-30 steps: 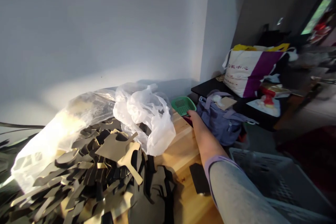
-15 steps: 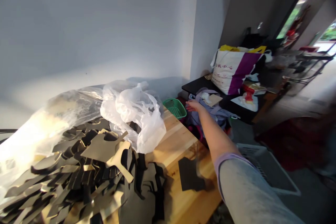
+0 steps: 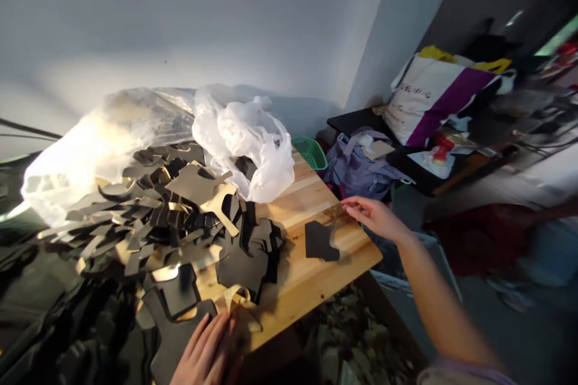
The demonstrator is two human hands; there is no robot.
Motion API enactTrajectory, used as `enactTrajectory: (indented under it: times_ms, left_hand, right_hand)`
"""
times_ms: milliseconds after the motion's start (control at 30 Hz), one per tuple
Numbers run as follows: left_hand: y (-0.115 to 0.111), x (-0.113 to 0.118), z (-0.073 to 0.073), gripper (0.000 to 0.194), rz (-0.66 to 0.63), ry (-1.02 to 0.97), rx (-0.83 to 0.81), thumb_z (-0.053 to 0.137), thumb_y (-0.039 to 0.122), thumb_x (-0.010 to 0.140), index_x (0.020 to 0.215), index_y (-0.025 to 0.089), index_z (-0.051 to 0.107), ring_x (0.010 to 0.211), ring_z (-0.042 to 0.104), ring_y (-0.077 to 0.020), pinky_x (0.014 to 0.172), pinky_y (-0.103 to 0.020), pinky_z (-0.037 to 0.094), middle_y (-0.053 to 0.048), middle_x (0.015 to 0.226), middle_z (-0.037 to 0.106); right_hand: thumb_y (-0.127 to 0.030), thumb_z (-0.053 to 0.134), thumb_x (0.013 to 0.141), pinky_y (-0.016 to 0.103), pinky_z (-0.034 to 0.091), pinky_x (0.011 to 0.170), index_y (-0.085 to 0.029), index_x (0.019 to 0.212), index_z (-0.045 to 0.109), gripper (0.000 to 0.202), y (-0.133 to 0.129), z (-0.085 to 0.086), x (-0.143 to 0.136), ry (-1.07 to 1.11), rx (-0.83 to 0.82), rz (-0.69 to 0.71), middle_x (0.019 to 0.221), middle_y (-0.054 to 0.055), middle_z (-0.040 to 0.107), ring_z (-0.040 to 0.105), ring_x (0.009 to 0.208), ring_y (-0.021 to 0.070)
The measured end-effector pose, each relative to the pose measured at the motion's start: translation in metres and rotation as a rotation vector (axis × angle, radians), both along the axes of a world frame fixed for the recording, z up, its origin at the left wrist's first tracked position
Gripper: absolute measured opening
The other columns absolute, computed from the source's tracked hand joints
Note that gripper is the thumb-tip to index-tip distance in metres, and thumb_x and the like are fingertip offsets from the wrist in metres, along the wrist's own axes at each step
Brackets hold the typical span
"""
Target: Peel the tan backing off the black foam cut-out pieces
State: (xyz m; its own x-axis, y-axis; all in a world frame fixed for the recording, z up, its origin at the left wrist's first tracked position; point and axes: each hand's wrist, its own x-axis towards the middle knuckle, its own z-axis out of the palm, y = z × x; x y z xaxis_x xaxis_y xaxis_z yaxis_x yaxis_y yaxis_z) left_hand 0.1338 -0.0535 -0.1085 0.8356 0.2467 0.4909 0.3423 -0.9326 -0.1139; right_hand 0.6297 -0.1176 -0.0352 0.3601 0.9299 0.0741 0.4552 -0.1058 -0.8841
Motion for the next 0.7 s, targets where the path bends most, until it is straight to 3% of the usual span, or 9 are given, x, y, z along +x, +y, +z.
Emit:
enactTrajectory:
  times_ms: [133, 200, 267, 333, 433, 567, 700]
  left_hand:
    - [-0.012, 0.002, 0.006, 0.054, 0.076, -0.061, -0.022, 0.049, 0.023, 0.1, 0.152, 0.009, 0.04, 0.115, 0.065, -0.0296, 0.097, -0.04, 0.059, -0.019, 0.123, 0.066]
    - [-0.018, 0.005, 0.009, 0.057, 0.12, -0.095, -0.041, 0.05, 0.023, 0.101, 0.154, 0.008, 0.035, 0.116, 0.064, -0.0306, 0.094, -0.039, 0.06, -0.021, 0.122, 0.065]
    - [-0.022, 0.008, 0.012, 0.06, 0.128, -0.1, -0.06, 0.049, 0.021, 0.1, 0.156, 0.008, 0.03, 0.117, 0.064, -0.0298, 0.096, -0.04, 0.06, -0.022, 0.122, 0.064]
    - [-0.026, 0.01, 0.014, 0.06, 0.131, -0.079, -0.093, 0.048, 0.021, 0.1, 0.156, 0.007, 0.03, 0.118, 0.064, -0.0287, 0.101, -0.042, 0.057, -0.021, 0.124, 0.064]
    - [-0.028, 0.009, 0.017, 0.056, 0.132, -0.042, -0.138, 0.048, 0.022, 0.1, 0.151, 0.005, 0.036, 0.123, 0.061, -0.0292, 0.106, -0.044, 0.054, -0.022, 0.127, 0.063]
    - [-0.03, 0.005, 0.015, 0.048, 0.088, -0.018, -0.155, 0.047, 0.024, 0.099, 0.142, 0.003, 0.046, 0.122, 0.061, -0.0284, 0.107, -0.047, 0.052, -0.023, 0.128, 0.062]
    - [-0.047, 0.017, 0.006, 0.042, -0.022, -0.075, -0.158, 0.049, 0.025, 0.098, 0.135, 0.007, 0.053, 0.117, 0.062, -0.0254, 0.109, -0.044, 0.049, -0.017, 0.123, 0.066]
  right_hand:
    - [-0.047, 0.072, 0.085, 0.032, 0.057, 0.07, -0.024, 0.13, 0.064, 0.052, -0.021, -0.026, -0.037, -0.274, 0.038, 0.052, 0.126, 0.011, 0.064, 0.066, 0.094, 0.0236]
    - [-0.05, 0.075, 0.082, 0.037, 0.059, 0.081, -0.026, 0.139, 0.058, 0.065, -0.023, -0.042, -0.052, -0.377, 0.052, 0.075, 0.138, 0.012, 0.057, 0.065, 0.106, 0.0273]
    - [-0.052, 0.074, 0.082, 0.045, 0.055, 0.095, -0.027, 0.14, 0.058, 0.065, -0.022, -0.058, -0.067, -0.479, 0.098, 0.08, 0.142, 0.012, 0.054, 0.062, 0.118, 0.031]
    - [-0.052, 0.069, 0.087, 0.049, 0.051, 0.102, -0.027, 0.135, 0.063, 0.055, -0.018, -0.074, -0.081, -0.566, 0.166, 0.083, 0.138, 0.012, 0.057, 0.06, 0.121, 0.0325]
    - [-0.051, 0.063, 0.091, 0.051, 0.051, 0.099, -0.026, 0.124, 0.071, 0.042, -0.011, -0.089, -0.104, -0.663, 0.261, 0.11, 0.127, 0.012, 0.063, 0.063, 0.112, 0.0324]
    - [-0.052, 0.062, 0.093, 0.047, 0.054, 0.089, -0.026, 0.112, 0.077, 0.036, -0.007, -0.095, -0.12, -0.733, 0.349, 0.117, 0.118, 0.011, 0.065, 0.066, 0.103, 0.0309]
    - [-0.041, 0.052, 0.101, 0.038, 0.054, 0.085, -0.024, 0.103, 0.077, 0.029, -0.006, -0.1, -0.116, -0.669, 0.457, 0.124, 0.106, 0.007, 0.069, 0.068, 0.093, 0.0235]
